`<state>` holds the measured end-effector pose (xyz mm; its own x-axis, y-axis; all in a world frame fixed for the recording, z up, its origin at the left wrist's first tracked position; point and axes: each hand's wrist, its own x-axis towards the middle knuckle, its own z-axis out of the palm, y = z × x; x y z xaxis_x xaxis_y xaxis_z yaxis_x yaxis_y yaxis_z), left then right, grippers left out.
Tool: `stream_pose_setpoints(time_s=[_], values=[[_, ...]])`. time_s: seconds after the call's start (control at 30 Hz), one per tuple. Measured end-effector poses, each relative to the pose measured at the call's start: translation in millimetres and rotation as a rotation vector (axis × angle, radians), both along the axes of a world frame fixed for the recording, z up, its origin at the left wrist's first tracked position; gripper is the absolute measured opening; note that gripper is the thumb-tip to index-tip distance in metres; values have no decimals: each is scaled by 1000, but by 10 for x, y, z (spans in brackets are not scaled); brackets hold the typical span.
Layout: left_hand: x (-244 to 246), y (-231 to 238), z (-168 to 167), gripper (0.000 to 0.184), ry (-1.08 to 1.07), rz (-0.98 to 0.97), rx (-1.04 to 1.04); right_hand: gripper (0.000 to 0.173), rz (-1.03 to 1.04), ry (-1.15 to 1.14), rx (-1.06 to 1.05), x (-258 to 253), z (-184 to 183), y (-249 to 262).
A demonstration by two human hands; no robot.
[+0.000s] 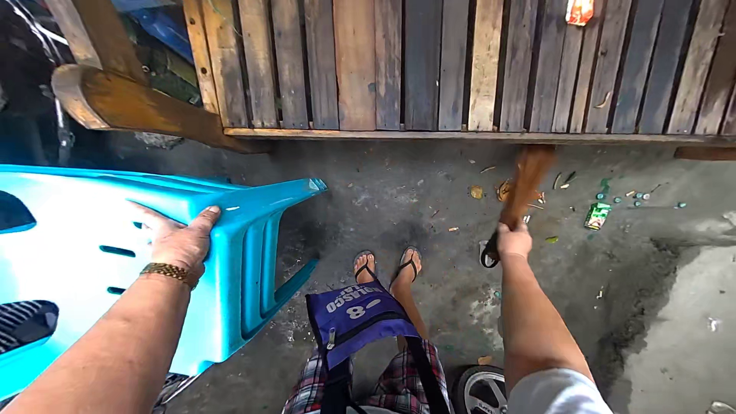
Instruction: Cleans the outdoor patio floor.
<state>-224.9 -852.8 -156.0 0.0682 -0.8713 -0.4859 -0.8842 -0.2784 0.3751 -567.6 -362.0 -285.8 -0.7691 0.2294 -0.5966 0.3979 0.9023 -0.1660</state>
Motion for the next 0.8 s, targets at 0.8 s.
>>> stream_pose_setpoints(time_s=[0.8], values=[[27, -122, -59, 125, -101, -48, 37, 63, -519, 197, -356, 1603, 1704, 471]])
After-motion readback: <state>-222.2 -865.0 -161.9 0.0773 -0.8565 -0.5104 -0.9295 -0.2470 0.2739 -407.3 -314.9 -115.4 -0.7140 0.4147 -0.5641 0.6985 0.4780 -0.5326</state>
